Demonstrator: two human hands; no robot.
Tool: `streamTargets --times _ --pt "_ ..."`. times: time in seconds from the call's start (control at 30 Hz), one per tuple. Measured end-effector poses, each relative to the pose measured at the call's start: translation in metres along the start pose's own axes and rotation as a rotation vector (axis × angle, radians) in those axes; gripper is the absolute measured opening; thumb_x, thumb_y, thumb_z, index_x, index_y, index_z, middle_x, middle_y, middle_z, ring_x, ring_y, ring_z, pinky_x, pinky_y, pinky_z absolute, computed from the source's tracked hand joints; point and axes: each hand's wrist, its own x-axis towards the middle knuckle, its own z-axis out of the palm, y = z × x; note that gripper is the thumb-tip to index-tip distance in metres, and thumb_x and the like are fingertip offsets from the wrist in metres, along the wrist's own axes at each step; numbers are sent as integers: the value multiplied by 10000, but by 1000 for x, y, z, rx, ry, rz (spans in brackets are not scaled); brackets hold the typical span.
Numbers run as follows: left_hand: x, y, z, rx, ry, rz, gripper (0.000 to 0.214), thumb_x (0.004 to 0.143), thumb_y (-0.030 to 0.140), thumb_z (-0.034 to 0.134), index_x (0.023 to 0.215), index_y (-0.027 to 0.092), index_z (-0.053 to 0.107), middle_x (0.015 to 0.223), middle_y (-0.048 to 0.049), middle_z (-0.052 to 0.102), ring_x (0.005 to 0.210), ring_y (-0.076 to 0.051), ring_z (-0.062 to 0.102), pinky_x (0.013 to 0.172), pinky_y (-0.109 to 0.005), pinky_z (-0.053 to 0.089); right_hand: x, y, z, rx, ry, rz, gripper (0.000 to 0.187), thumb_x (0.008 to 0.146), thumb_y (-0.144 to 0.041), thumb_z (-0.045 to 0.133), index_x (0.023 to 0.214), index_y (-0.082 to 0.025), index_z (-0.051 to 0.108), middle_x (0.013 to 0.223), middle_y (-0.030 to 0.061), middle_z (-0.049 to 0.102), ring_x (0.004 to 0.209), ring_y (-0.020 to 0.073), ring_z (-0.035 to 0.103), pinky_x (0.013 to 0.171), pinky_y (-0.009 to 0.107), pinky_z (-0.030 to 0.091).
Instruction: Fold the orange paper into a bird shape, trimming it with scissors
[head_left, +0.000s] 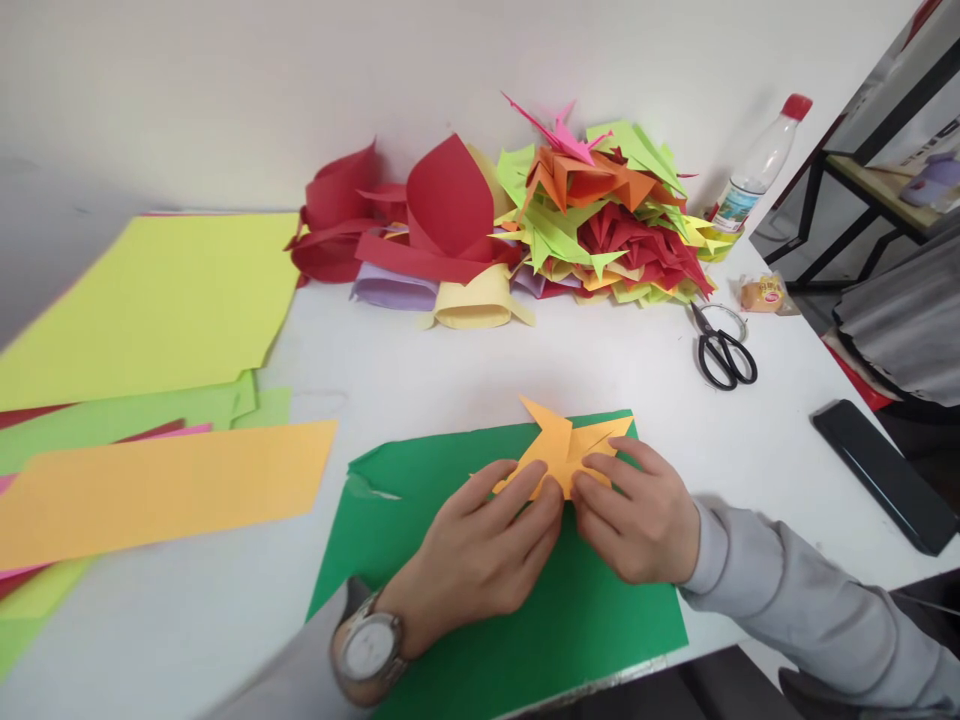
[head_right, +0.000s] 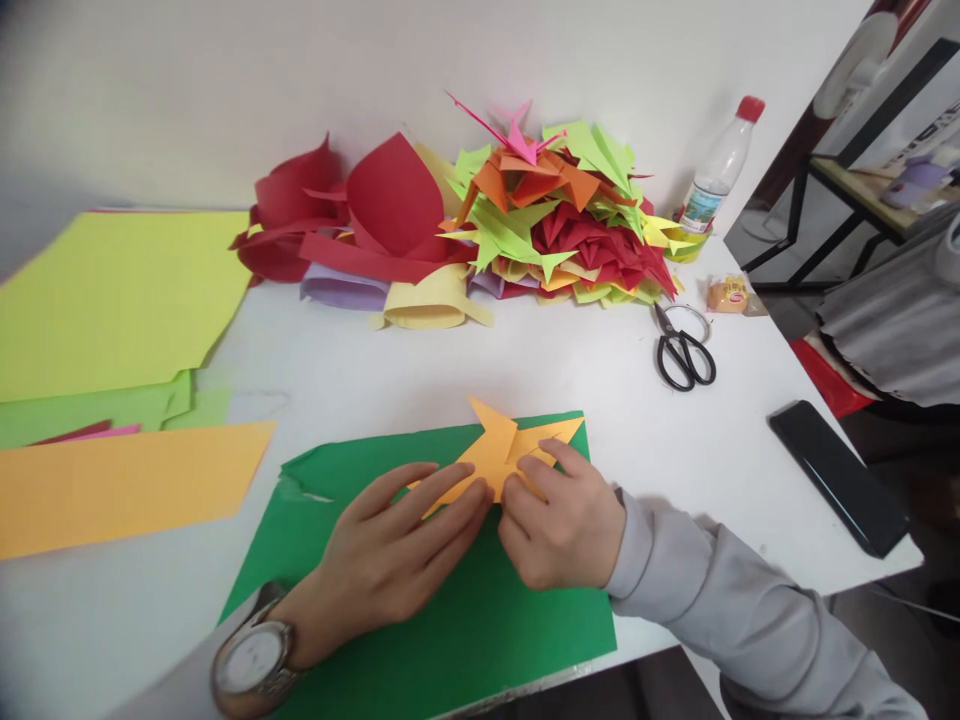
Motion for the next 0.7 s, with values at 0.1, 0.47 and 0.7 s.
streamTargets --times 0.1,0.47,0.7 --pt "0 0 0 3 2 -10 266 898 50 426 817 145 661 853 -46 709 905 -214 627 780 -380 467 -1 0 1 4 -8 26 264 789 -73 545 553 -191 545 686 29 619 787 177 581 859 394 475" --pt "0 0 2 -6 3 -18 297 904 65 414 781 140 673 825 -52 704 904 -221 628 772 -384 453 -3 1 1 24 -35 71 284 821 -74 541 560 -187 555 673 14 620 799 164 587 869 406 461" --pt "0 -2 2 45 10 -19 269 878 46 447 766 163 661 804 -46 699 886 -212 629 768 -368 462 -1 3 0 40 -66 111 251 848 -73 536 628 -178 598 667 9 651 736 148 600 873 398 462"
